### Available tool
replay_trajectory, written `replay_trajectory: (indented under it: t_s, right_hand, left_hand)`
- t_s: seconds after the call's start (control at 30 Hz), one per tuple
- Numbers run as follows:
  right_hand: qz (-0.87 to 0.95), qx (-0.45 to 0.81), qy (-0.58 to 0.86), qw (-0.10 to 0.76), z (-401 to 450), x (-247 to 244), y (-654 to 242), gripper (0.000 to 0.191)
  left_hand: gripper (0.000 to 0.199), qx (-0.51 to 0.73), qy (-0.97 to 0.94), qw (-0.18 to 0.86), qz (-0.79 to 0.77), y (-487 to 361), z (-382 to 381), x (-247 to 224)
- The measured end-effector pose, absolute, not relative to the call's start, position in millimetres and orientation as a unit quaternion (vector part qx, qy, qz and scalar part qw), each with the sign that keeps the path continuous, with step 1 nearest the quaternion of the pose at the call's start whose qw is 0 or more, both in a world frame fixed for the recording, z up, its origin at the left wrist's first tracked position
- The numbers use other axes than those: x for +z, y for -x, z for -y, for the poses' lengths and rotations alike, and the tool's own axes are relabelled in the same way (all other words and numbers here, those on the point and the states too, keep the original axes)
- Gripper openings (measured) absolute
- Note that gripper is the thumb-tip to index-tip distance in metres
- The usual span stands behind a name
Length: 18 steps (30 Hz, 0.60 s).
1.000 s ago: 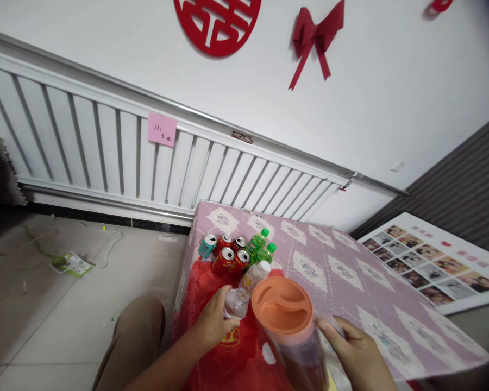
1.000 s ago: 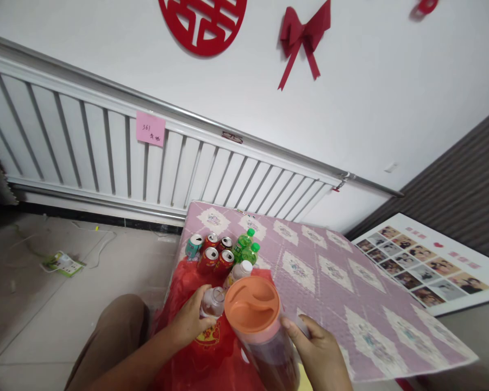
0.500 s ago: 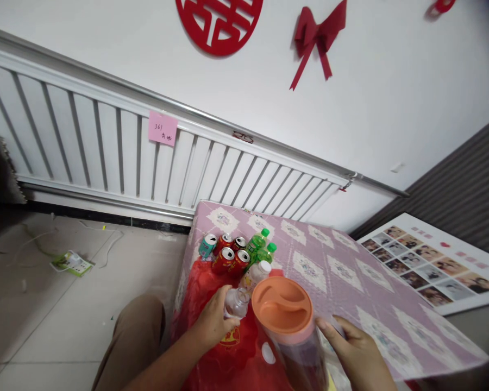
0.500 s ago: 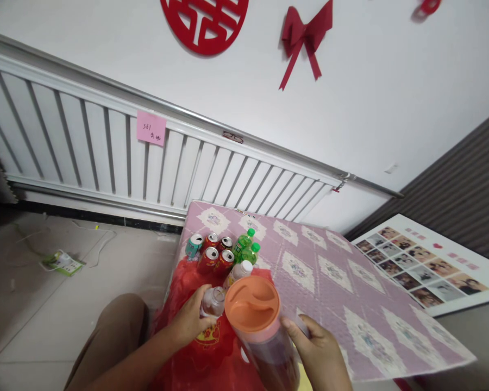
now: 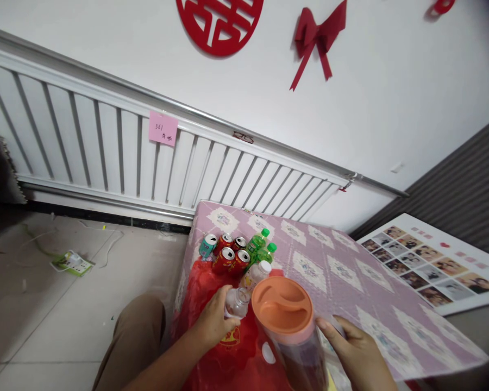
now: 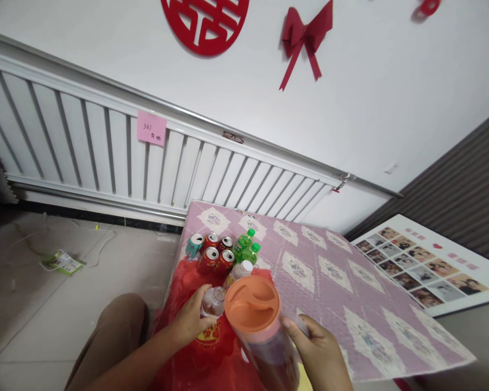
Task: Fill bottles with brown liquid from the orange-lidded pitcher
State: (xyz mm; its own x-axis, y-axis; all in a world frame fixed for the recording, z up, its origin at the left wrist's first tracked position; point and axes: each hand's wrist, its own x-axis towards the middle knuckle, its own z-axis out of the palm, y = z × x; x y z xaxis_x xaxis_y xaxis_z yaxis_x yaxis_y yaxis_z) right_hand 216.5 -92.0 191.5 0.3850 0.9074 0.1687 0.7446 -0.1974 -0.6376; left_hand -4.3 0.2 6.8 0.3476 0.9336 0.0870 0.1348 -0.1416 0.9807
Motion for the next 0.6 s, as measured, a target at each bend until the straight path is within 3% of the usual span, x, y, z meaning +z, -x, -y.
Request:
replay_trajectory:
  t_s: [0.6]
  right_hand:
    - [0.535,0.111,0.760,0.353,91.9,200.0,-211.5,0.037]
  left_hand:
    - [0.079,0.392,-0.641,0.511,-0.417,5.5,-0.8,3.9]
